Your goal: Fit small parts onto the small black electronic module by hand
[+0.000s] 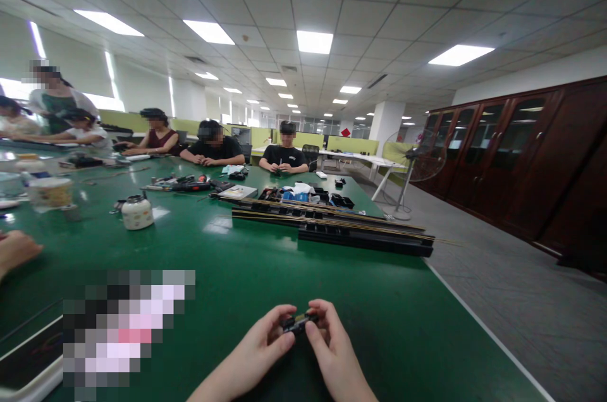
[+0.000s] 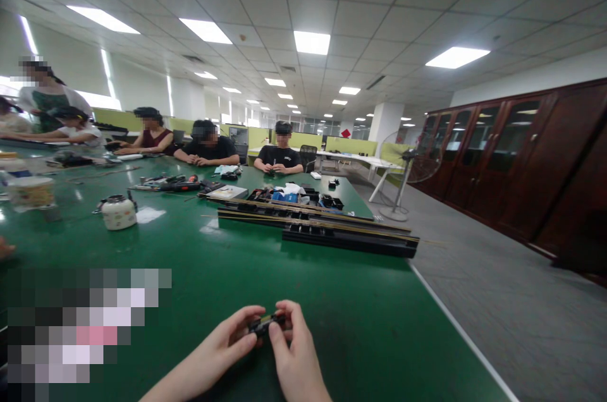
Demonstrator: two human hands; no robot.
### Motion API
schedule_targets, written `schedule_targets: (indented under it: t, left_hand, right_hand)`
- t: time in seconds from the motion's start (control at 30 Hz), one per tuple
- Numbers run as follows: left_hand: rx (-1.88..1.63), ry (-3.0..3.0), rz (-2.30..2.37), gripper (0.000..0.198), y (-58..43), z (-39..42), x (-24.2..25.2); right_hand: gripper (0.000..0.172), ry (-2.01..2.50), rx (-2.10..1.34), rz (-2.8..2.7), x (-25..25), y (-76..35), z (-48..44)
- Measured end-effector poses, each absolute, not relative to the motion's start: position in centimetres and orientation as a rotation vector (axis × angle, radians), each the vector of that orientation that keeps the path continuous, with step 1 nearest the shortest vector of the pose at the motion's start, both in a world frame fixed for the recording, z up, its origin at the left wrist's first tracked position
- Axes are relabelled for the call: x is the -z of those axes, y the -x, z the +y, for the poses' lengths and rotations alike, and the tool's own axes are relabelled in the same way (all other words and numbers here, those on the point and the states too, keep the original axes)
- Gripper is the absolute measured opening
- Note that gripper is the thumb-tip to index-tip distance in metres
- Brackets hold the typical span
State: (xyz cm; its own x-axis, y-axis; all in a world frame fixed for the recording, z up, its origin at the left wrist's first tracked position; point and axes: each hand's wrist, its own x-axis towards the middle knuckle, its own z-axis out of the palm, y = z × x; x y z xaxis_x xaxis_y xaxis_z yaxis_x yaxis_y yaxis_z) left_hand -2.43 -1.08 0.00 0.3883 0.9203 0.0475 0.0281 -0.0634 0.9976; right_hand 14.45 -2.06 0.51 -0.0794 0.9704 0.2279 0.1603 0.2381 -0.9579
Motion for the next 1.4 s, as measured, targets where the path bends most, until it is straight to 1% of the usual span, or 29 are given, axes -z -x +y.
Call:
schedule_targets:
  t: [0.13,0.27,0.5,0.8,1.03,1.27,1.4]
  left_hand:
    - [-0.873,-1.483,0.994,0.049,2.4,-1.3,-0.4]
    - [-0.81,-1.5,0.976,0.042,2.5,-1.4,-0.9]
    - [-0.862,-1.413,0.876,0.026,2.4,-1.5,-1.3]
    - [-0.904,-1.4,0.863,0.024,2.3,-1.3,-1.0]
    - [-1.05,-1.318,0.866,0.034,2.3,-0.8,-0.6]
    - [-1.081,-1.198,0.834,0.05,2.2,-0.8,-0.8]
    - [-1.098,-1.167,0.8,0.052,2.4,-0.7,-1.0]
  right_hand:
    - [0.027,1.092,-1.008,-1.436,-0.4,-14.4,-2.0]
    - [0.028,1.043,-1.038,-1.405,-0.3,-14.3,-1.9]
    - [0.03,1.045,-1.079,-1.396,-0.6,-14.3,-1.8]
    - [0.029,1.086,-1.059,-1.387,-1.1,-14.3,-1.9]
    - [0.033,1.076,-1.045,-1.336,-0.7,-14.1,-1.8]
    - [0.035,1.057,-1.032,-1.35,-0.9,-14.0,-1.9]
    - [0.035,1.055,-1.024,-1.344,-1.0,-14.0,-1.9]
